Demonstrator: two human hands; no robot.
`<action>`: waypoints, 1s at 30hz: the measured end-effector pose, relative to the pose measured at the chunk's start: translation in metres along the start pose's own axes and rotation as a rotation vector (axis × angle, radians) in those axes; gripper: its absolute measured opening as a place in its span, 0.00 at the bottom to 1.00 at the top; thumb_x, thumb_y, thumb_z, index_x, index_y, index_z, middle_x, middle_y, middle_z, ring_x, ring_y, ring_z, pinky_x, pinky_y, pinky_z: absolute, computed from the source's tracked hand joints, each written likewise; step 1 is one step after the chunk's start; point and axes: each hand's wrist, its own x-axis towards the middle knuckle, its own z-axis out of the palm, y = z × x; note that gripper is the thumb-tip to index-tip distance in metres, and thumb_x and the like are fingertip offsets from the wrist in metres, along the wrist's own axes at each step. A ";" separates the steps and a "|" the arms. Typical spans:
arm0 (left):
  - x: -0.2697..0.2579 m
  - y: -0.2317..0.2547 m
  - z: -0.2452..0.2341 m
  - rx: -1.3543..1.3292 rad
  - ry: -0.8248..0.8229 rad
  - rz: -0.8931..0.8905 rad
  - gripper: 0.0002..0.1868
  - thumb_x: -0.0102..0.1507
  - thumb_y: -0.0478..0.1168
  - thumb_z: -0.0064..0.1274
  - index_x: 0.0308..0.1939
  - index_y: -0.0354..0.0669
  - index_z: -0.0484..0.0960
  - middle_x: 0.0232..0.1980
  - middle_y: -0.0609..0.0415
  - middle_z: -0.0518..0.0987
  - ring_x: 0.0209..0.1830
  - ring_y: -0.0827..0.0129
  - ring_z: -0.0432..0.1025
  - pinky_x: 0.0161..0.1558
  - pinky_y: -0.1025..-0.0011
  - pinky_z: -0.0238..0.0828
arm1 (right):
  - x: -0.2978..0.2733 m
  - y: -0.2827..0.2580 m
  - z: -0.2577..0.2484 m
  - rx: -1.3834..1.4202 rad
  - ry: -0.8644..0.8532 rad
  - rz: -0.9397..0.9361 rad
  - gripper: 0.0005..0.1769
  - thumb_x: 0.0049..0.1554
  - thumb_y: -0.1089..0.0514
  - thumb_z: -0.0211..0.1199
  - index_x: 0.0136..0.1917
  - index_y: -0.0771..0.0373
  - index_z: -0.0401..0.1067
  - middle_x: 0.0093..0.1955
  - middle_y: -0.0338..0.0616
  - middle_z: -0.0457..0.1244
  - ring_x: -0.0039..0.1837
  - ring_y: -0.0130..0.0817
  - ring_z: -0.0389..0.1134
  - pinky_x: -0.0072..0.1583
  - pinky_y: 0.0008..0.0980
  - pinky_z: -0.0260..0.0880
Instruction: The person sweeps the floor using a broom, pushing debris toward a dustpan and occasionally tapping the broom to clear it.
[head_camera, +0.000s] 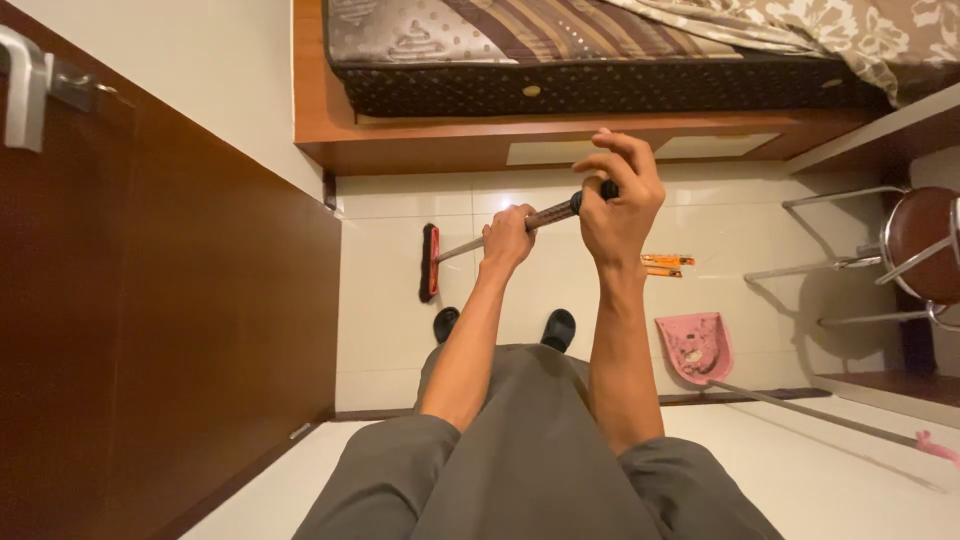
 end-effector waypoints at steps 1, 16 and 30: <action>0.002 0.006 0.004 0.010 -0.024 -0.024 0.09 0.60 0.37 0.59 0.45 0.49 0.84 0.48 0.52 0.80 0.53 0.51 0.73 0.52 0.40 0.65 | 0.003 0.003 -0.006 0.008 -0.006 -0.026 0.14 0.51 0.77 0.55 0.42 0.67 0.78 0.59 0.50 0.67 0.59 0.42 0.71 0.51 0.33 0.68; 0.021 0.102 0.087 0.167 0.012 0.054 0.27 0.56 0.42 0.65 0.59 0.53 0.77 0.61 0.53 0.76 0.70 0.45 0.59 0.62 0.26 0.47 | 0.043 0.056 -0.111 0.043 -0.045 -0.126 0.14 0.51 0.78 0.55 0.43 0.67 0.78 0.55 0.51 0.66 0.67 0.49 0.71 0.64 0.41 0.73; 0.009 0.126 0.103 0.108 0.185 -0.126 0.21 0.59 0.40 0.58 0.58 0.52 0.81 0.60 0.52 0.78 0.71 0.48 0.62 0.64 0.21 0.45 | 0.057 0.062 -0.132 0.118 -0.133 -0.215 0.13 0.53 0.79 0.56 0.42 0.68 0.77 0.54 0.51 0.67 0.67 0.49 0.72 0.71 0.43 0.71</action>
